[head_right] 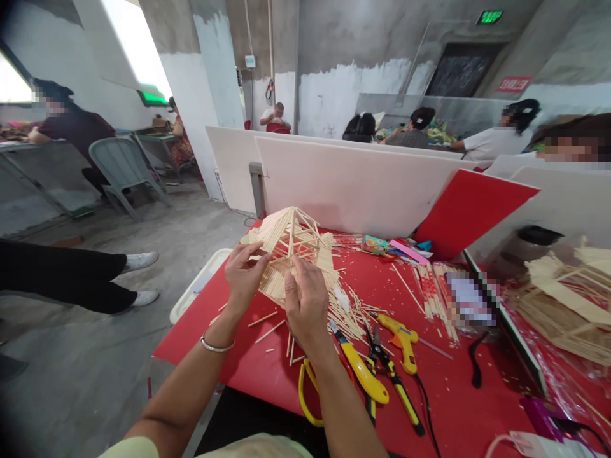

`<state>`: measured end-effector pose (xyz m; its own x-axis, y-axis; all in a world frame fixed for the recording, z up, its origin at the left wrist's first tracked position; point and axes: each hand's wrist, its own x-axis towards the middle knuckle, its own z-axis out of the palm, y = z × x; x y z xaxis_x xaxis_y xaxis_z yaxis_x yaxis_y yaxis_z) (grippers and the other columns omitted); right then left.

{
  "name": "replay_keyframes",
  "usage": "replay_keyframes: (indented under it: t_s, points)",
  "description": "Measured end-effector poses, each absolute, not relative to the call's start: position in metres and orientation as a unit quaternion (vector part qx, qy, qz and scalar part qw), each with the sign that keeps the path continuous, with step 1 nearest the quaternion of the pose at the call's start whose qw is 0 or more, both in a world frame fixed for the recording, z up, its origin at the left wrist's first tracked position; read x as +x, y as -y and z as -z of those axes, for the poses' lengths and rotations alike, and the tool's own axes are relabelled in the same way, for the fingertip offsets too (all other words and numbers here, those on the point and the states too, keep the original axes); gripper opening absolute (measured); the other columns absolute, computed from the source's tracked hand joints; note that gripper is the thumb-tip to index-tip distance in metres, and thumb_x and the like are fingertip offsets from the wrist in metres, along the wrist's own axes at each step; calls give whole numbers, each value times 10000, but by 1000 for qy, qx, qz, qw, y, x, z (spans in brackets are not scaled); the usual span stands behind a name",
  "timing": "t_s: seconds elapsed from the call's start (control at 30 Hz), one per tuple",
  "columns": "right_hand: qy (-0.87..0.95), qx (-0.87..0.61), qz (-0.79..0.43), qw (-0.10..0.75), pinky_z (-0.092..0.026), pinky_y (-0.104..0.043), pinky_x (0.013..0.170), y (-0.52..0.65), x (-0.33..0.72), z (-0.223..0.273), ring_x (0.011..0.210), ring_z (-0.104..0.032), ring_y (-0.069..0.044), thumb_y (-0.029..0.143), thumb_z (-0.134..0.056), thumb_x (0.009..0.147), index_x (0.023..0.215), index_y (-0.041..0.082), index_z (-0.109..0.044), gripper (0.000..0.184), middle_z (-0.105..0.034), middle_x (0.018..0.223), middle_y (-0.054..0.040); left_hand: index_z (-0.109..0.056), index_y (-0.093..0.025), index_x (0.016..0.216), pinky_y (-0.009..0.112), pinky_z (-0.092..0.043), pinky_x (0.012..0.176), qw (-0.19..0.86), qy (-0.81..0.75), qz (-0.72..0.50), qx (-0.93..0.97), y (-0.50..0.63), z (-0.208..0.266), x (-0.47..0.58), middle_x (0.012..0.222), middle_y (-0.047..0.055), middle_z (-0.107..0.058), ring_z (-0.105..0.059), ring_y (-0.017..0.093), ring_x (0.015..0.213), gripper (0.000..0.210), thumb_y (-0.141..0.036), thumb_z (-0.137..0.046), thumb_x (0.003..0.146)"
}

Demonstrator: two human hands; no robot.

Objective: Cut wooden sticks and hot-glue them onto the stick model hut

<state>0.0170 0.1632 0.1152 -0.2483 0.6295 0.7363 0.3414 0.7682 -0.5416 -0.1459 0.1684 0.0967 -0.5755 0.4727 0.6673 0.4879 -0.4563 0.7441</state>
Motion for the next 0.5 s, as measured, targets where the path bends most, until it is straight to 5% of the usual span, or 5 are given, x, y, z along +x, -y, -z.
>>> replay_keyframes:
  t_s: [0.5]
  points:
    - [790,-305,-131,516,-470,-454,1049,-163,18,-111,1233,-568,-228,257,-480,992,1387,236,-532,399,-640,1307,-95,-743,-218,1042,231,-575,618,10,526,713,-465,-168,-96,-146,955,46,-641,-694,132,775,246,-296,-760,809]
